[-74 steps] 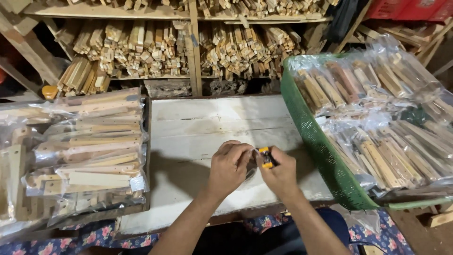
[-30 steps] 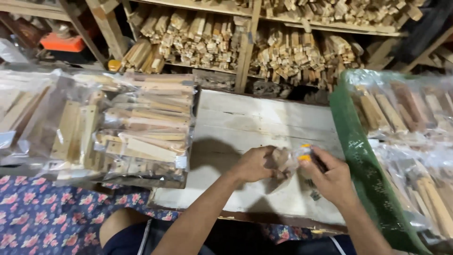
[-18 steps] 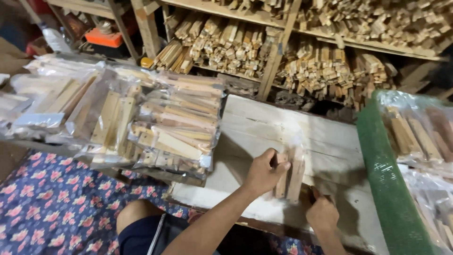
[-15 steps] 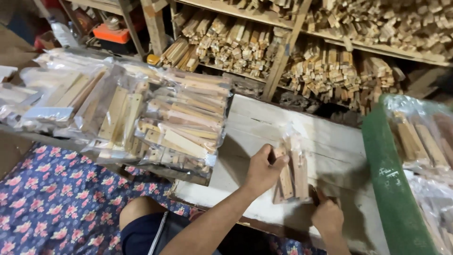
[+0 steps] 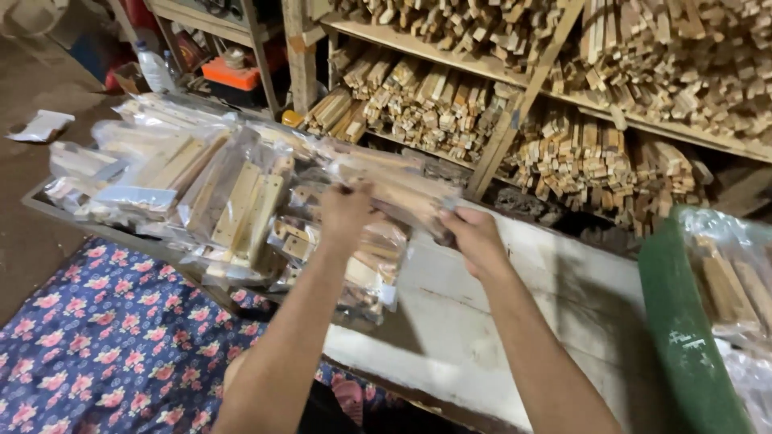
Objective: The person packs wooden pieces into plastic bags by hand and places the filled bags into a green plastic crate.
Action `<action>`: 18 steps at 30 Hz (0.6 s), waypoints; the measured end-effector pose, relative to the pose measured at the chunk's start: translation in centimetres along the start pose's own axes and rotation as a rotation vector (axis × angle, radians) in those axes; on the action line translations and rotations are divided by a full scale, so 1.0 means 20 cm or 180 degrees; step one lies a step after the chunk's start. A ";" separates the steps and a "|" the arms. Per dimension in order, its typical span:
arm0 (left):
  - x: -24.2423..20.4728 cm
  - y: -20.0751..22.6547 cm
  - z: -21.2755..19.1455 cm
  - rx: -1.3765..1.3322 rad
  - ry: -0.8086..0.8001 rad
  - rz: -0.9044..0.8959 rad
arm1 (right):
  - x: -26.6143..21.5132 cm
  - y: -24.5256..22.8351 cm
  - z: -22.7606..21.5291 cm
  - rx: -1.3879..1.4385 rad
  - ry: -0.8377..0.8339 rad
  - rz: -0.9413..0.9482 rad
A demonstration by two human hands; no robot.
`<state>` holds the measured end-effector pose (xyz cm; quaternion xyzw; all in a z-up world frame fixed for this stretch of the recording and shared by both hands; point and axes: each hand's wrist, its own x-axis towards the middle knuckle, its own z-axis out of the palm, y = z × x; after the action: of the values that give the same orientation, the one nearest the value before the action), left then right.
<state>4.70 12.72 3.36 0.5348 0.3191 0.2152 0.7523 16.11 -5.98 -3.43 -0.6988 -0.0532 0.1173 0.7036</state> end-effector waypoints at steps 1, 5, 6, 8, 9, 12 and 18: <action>0.06 0.03 -0.04 -0.0009 0.0012 0.0024 | 0.06 0.01 0.08 0.0005 -0.0020 -0.0019; 0.26 0.11 -0.13 0.0810 0.0288 0.0333 | 0.28 0.05 0.29 -0.0690 -0.0081 -0.0242; 0.28 0.10 -0.15 0.2053 0.0542 0.0605 | 0.31 0.09 0.31 -0.1084 -0.0025 -0.0195; 0.24 0.13 -0.19 0.2381 0.0538 0.0566 | 0.29 0.09 0.35 -0.1299 0.0139 -0.0228; 0.22 0.15 -0.20 0.2700 0.0520 0.0537 | 0.28 0.08 0.36 -0.1516 0.0316 -0.0277; 0.15 0.21 -0.17 0.3665 0.0351 0.0520 | 0.23 0.06 0.34 -0.2230 0.0312 -0.0528; 0.11 -0.05 0.07 0.3450 0.0013 0.1815 | 0.03 0.01 0.03 -0.1541 0.0230 -0.0640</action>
<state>7.33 12.92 2.26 0.9052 0.2289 0.2161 0.2854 16.58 -5.16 -3.58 -0.8417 -0.1236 0.0056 0.5256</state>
